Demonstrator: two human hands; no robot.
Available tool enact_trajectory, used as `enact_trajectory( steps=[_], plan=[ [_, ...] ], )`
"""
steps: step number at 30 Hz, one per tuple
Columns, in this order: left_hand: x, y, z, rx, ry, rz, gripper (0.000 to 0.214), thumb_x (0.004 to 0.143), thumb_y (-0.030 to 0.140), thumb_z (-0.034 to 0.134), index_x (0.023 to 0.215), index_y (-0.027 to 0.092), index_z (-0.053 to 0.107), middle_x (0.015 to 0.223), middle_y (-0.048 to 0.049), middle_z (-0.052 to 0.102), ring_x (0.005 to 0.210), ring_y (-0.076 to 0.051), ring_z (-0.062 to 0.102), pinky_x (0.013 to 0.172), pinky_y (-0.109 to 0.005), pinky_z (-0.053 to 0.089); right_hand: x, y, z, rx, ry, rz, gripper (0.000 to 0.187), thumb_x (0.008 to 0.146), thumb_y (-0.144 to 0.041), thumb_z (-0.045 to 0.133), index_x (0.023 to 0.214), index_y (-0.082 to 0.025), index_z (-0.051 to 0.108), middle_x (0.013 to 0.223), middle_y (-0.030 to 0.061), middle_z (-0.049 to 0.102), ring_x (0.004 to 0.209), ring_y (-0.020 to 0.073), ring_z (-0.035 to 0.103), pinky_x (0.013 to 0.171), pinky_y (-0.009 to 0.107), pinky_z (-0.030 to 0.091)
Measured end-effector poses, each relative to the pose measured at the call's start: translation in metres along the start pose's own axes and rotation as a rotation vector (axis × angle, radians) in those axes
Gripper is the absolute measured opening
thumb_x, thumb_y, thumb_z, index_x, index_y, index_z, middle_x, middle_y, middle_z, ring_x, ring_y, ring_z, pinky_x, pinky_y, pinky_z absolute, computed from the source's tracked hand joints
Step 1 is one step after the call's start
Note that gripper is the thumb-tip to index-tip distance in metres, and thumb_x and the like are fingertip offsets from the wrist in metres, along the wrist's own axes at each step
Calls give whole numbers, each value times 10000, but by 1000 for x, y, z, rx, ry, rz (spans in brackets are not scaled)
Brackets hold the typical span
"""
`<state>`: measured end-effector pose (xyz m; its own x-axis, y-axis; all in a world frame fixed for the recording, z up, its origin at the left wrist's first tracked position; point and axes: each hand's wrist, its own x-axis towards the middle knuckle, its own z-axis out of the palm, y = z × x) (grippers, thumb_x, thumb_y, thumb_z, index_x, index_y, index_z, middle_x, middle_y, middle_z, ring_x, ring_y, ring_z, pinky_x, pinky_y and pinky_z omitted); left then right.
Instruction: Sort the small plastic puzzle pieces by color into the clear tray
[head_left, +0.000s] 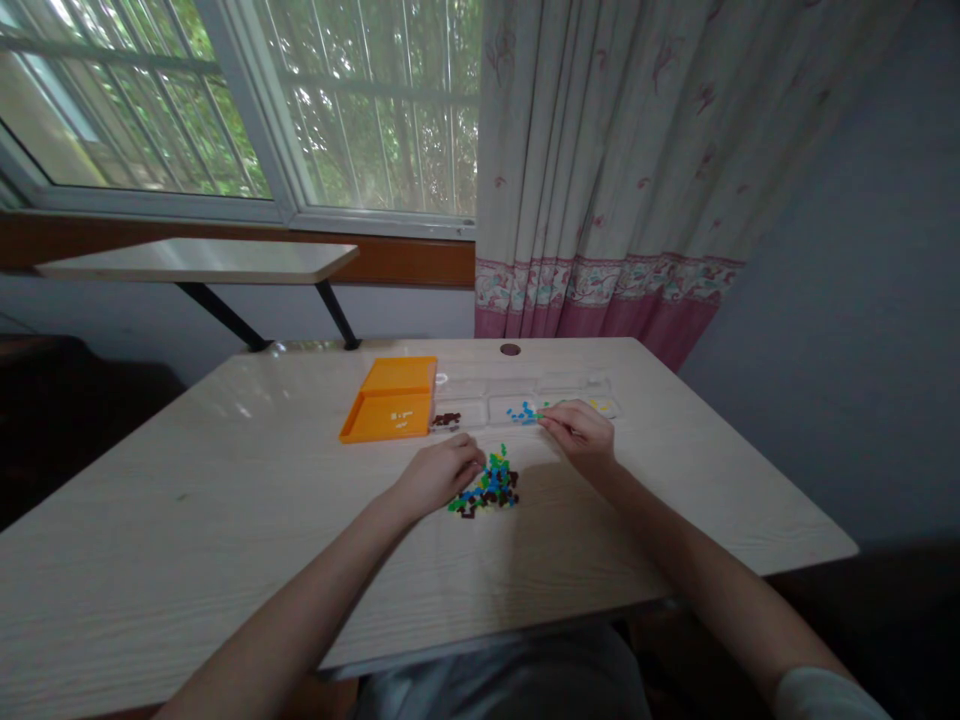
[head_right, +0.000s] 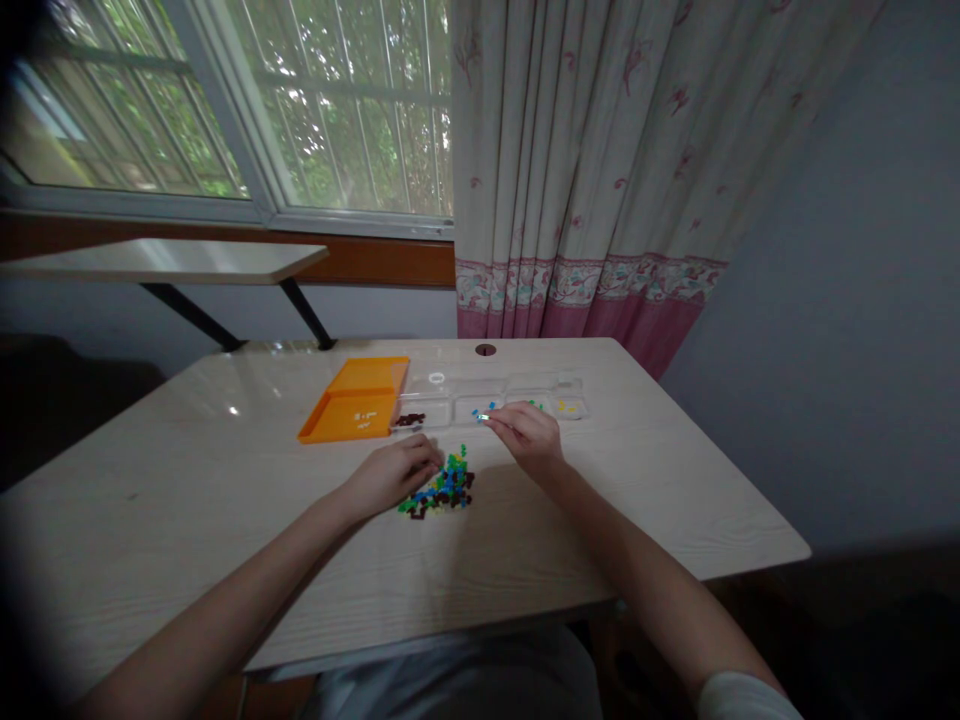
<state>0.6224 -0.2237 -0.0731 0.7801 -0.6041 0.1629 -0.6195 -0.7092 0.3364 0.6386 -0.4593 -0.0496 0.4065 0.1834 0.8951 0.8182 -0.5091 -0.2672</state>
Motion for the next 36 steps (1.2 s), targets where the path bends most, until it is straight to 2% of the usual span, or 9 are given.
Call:
enact_trajectory(
  steps=[12, 26, 28, 31, 36],
  plan=[
    [-1, 6, -2, 34, 26, -42, 225, 883, 272, 276, 937, 193, 480, 929, -45, 529, 815, -149, 528, 713, -247, 418, -1, 1, 1, -6, 21, -6, 87, 762, -219, 596, 812, -213, 667, 711, 28, 640, 643, 118, 592, 602, 233, 502],
    [-2, 8, -4, 31, 11, -53, 234, 881, 297, 284, 922, 186, 485, 916, -44, 521, 803, -145, 534, 718, -248, 423, -2, 2, 0, -11, -2, 12, 99, 776, -242, 580, 820, -217, 665, 716, 26, 642, 644, 118, 586, 603, 236, 490],
    [-2, 8, -4, 29, 14, -55, 237, 881, 298, 284, 926, 187, 487, 916, -45, 521, 802, -145, 534, 715, -247, 423, -1, 7, -2, -16, -65, 7, 108, 785, -252, 567, 818, -213, 662, 727, 27, 646, 651, 118, 584, 606, 232, 481],
    [-2, 7, -3, 26, 20, -55, 237, 876, 307, 294, 917, 185, 493, 901, -45, 521, 789, -145, 531, 706, -245, 422, 0, 20, -8, -72, -255, 30, 141, 799, -278, 545, 824, -198, 658, 772, 37, 654, 678, 119, 584, 622, 223, 462],
    [-1, 7, -4, -19, 53, -41, 222, 867, 305, 315, 879, 182, 499, 887, -49, 522, 792, -150, 518, 702, -248, 418, 1, 51, -20, -322, -558, 268, 188, 814, -316, 503, 845, -214, 657, 826, 24, 664, 730, 142, 588, 656, 238, 432]
  ],
)
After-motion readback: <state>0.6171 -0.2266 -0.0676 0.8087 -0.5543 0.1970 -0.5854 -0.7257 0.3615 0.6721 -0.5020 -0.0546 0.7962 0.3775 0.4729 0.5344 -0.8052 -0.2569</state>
